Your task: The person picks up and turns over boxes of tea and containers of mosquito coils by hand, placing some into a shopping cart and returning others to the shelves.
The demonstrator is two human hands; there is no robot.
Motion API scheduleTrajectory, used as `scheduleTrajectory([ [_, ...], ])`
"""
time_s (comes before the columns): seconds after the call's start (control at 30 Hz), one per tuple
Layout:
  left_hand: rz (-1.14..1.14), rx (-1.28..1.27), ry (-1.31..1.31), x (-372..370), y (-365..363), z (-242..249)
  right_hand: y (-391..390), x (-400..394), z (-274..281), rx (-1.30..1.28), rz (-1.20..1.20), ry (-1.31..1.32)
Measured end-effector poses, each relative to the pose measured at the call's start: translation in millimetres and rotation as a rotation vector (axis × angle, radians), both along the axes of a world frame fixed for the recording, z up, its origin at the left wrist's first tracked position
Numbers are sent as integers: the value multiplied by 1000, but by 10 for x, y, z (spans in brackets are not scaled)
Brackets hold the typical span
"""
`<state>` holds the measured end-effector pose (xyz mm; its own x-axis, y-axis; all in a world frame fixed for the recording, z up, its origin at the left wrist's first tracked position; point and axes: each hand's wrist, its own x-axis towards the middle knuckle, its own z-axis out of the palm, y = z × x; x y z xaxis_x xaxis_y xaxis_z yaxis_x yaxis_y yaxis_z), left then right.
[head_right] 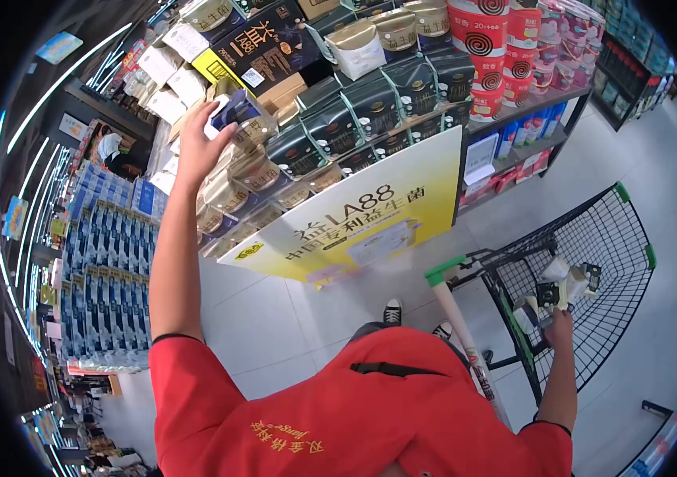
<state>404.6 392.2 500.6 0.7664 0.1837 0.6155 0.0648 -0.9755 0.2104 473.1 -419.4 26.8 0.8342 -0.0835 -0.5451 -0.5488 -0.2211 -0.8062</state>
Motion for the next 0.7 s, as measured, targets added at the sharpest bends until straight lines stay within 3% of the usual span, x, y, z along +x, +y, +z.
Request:
scheduleTrajectory([
  [0.07, 86, 307, 36, 180, 149, 29, 187, -6, 471, 10, -87, -53],
  [0.13, 128, 341, 140, 294, 140, 98, 668, -123, 1335, 38, -187, -82],
  [0.17, 176, 379, 250, 363, 125, 113, 749, -162, 1513, 32, -201, -86],
  [0.43, 294, 345, 441, 508, 230, 21, 1166, -773, 2250, 26, -130, -369],
  [0.57, 201, 198, 445, 429, 206, 153, 1409, -1058, 2424, 13, -171, -420],
  [0.63, 264, 162, 313, 233, -117, 239, 1526, -1175, 2516, 4, -143, -506],
  [0.7, 156, 115, 8, 27, -407, 247, 1713, -1233, 2670, 6, -196, -498],
])
